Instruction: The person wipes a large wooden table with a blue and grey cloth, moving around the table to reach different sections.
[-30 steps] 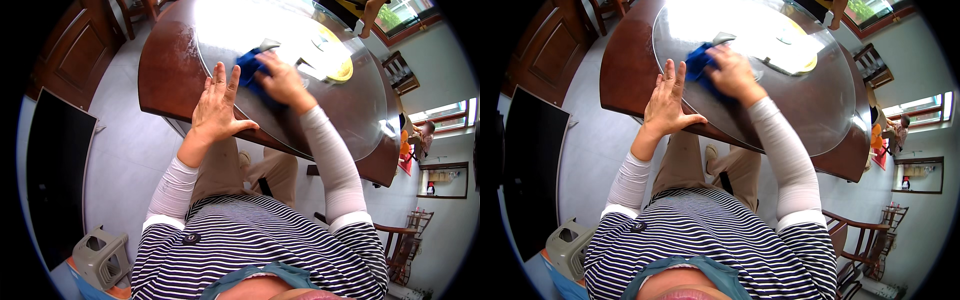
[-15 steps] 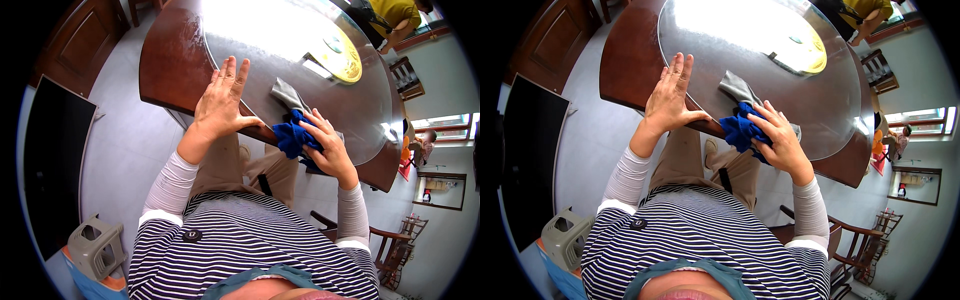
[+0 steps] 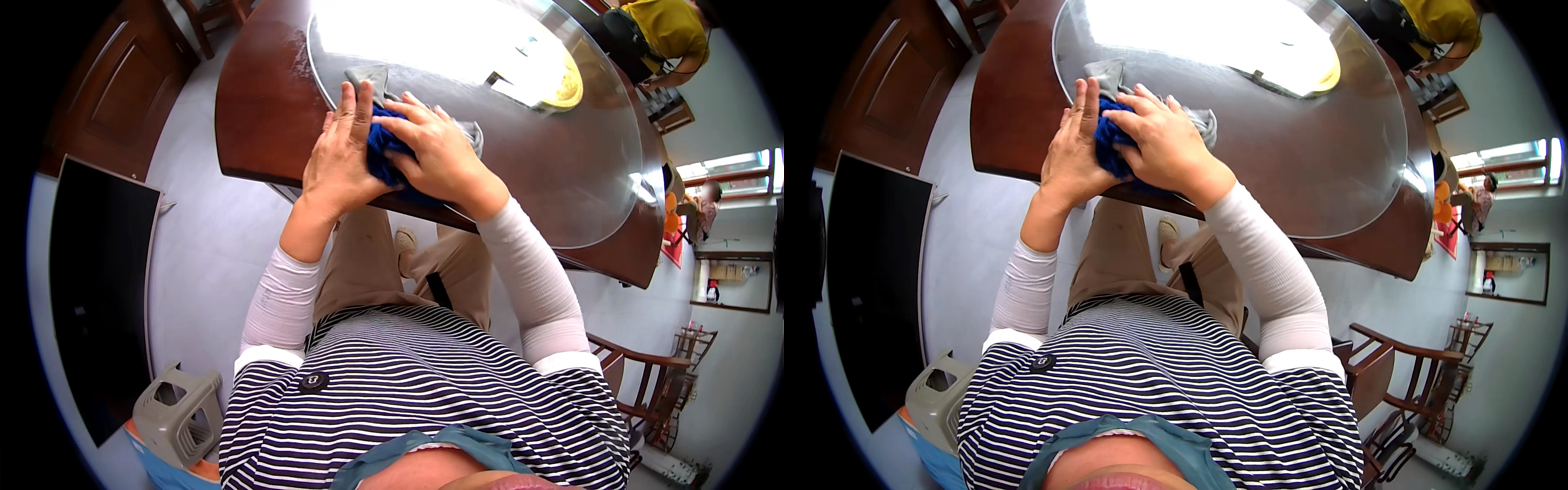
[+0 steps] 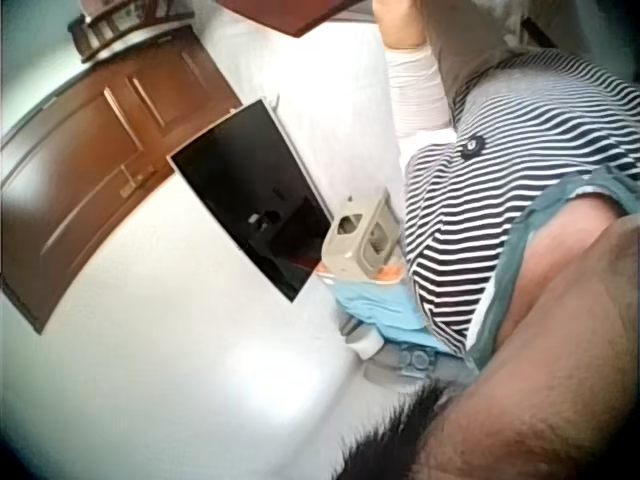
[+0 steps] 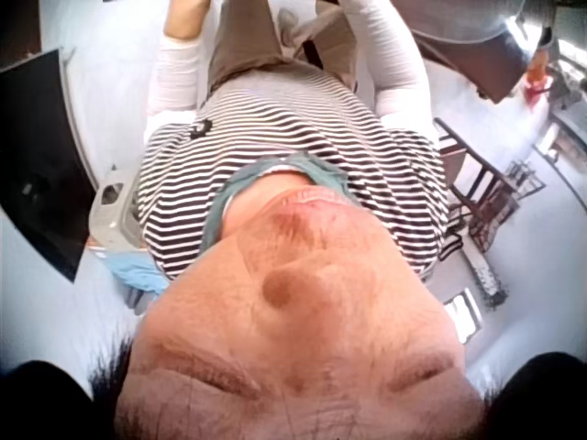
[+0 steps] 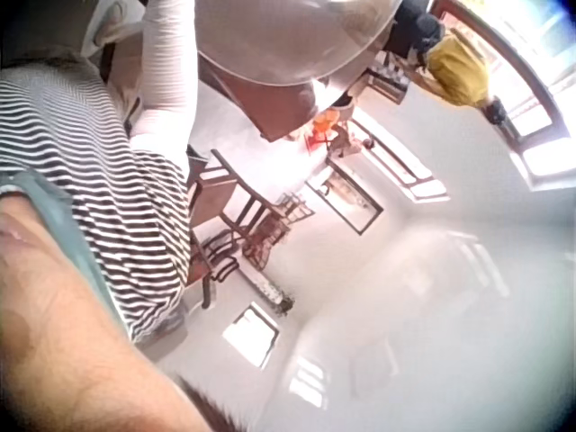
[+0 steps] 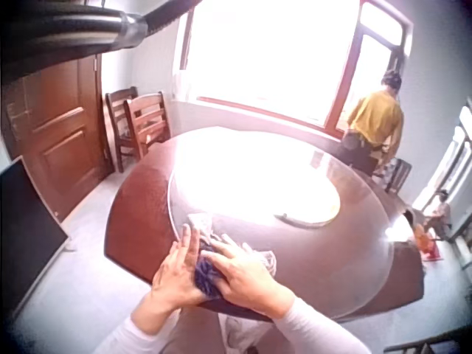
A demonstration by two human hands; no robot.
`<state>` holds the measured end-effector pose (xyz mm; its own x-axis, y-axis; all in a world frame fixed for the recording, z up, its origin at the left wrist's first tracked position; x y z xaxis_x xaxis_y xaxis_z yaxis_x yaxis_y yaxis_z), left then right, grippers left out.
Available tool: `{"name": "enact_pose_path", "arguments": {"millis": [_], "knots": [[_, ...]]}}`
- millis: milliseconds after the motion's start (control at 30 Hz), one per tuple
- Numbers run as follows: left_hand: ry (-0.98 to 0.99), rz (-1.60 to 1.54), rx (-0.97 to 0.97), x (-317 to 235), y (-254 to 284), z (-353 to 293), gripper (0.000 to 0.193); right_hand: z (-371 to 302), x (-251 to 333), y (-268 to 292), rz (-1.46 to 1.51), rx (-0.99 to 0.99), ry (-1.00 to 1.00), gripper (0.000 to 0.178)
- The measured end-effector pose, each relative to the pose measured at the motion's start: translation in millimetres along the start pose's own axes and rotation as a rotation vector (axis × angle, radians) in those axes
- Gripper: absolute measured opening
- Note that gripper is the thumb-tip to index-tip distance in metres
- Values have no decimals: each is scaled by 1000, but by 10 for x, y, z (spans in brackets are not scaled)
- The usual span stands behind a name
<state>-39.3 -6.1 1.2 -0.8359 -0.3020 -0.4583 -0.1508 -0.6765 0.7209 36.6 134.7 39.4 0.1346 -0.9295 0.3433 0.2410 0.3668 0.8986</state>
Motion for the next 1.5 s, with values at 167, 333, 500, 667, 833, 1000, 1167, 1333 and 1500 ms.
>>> {"name": "enact_pose_path", "arguments": {"millis": [167,333,500,667,833,1000,1167,1333,1500], "knots": [[-7,62,26,-14,-1,-8,138,-834,-5,397,-48,-20,-130,50],[3,85,36,-46,14,-4,150,-1891,-550,1022,-85,-107,-435,51],[17,74,44,-79,15,-14,147,-2467,-1036,1324,-44,-150,-602,52],[-40,93,19,-49,-3,-10,146,-1883,-753,1029,-61,-96,-395,50],[-59,95,39,-66,15,35,138,-876,-240,436,-122,-141,-211,44],[-66,97,27,-12,-2,23,126,-523,32,143,-43,-226,-140,48],[-45,143,62,-64,-1,25,135,-1178,-139,498,-93,-183,-239,51],[-39,158,56,-40,-3,-21,130,-2356,-1093,1192,-273,-342,-488,47],[-132,235,37,-68,-33,-14,126,-2849,-1668,1300,-335,-402,-656,46]]}}
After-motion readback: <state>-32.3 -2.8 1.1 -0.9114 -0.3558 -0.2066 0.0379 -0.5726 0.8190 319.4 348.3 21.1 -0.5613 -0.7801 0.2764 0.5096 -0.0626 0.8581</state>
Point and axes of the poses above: each hand's wrist, its own z-axis towards the middle knuckle, its own y-axis out of the back of the hand, x = y × z, the point moved 3 cm from there along z, towards the middle knuckle, and after that the axes turned 4 degrees about -y, right-handed, at the moved point
